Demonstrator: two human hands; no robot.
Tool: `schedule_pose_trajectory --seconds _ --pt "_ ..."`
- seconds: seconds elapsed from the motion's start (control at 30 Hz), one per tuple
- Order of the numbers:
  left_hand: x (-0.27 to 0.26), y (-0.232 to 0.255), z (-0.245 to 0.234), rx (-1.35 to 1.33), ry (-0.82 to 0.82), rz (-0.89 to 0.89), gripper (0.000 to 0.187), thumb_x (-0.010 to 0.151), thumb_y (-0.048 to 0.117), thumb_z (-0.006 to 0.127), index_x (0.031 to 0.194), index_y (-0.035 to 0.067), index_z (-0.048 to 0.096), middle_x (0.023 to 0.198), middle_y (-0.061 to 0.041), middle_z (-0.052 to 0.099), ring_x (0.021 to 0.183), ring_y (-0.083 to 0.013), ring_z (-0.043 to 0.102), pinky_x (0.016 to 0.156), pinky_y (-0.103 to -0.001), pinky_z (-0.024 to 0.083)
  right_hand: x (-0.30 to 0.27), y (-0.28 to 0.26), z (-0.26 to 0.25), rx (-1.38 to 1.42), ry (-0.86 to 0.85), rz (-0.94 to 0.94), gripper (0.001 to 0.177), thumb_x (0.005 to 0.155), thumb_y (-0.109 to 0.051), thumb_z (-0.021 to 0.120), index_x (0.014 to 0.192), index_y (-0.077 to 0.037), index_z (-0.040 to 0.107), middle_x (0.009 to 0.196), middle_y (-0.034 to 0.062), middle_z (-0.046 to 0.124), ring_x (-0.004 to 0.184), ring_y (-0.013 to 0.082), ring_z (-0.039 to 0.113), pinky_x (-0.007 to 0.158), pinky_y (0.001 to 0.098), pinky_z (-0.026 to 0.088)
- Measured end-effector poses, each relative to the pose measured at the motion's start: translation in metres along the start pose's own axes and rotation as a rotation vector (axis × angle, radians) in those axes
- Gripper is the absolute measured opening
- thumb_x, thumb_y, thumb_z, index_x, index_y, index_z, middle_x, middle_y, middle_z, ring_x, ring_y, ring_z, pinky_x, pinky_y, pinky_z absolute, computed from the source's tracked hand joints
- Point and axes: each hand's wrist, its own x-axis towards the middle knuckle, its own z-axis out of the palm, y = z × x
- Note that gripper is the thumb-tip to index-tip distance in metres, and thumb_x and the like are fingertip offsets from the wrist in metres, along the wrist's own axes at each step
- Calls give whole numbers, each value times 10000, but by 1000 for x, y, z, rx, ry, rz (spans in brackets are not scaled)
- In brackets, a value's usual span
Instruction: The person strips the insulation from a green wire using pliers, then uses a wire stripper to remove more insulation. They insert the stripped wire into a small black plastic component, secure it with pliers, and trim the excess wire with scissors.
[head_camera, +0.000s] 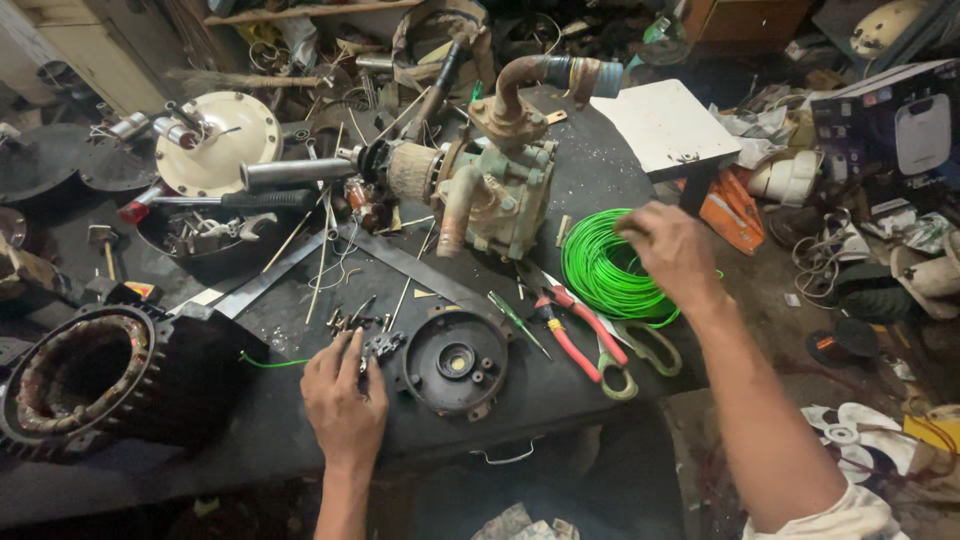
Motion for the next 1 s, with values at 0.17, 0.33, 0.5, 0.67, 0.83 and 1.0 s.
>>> schedule_pose_trajectory --seconds 0.17,0.33,0.5,0.67,0.83,1.0 --pt "-2 0 -1 -16 14 -19 421 839 91 715 1259 62 710 1260 -127 680 1157 -330 608 1008 -448 463 -3 15 -15 -40 -26 -127 212 862 -168 729 1070 -128 746 1030 81 707 973 318 672 804 441 522" --pt "-3 -2 -1 -60 41 -28 423 838 78 706 1260 55 710 1255 -129 682 1161 -323 616 1033 -438 464 -1 23 -13 -89 -119 -34 182 850 -239 774 1008 -149 774 980 70 728 941 302 698 790 432 535" --pt "-5 -3 -1 -77 68 -33 414 845 78 706 1258 49 716 1251 -131 683 1158 -324 617 1030 -435 465 -3 46 -30 106 19 119 203 876 -258 799 1029 -124 792 1026 82 762 909 271 732 832 386 547" --pt "-6 -3 -2 -67 54 -51 387 861 70 719 1247 40 726 1249 -128 682 1152 -321 618 1022 -428 477 -18 71 -31 229 -25 537 232 887 -244 794 1094 -139 786 936 68 780 831 185 752 756 332 575" --pt "-5 -2 -3 -109 76 -54 385 863 55 720 1248 32 725 1234 -134 686 1140 -315 619 1008 -420 489 -22 88 -12 251 -67 498 226 851 -206 817 1055 -108 806 914 37 771 798 112 709 725 280 548" --pt "2 19 -12 -111 162 -50 430 858 3 720 1285 49 721 1191 -129 708 1134 -310 619 1010 -415 495 -34 92 -7 437 -47 519 209 856 -206 793 1032 -94 782 888 24 762 801 93 686 723 254 521"
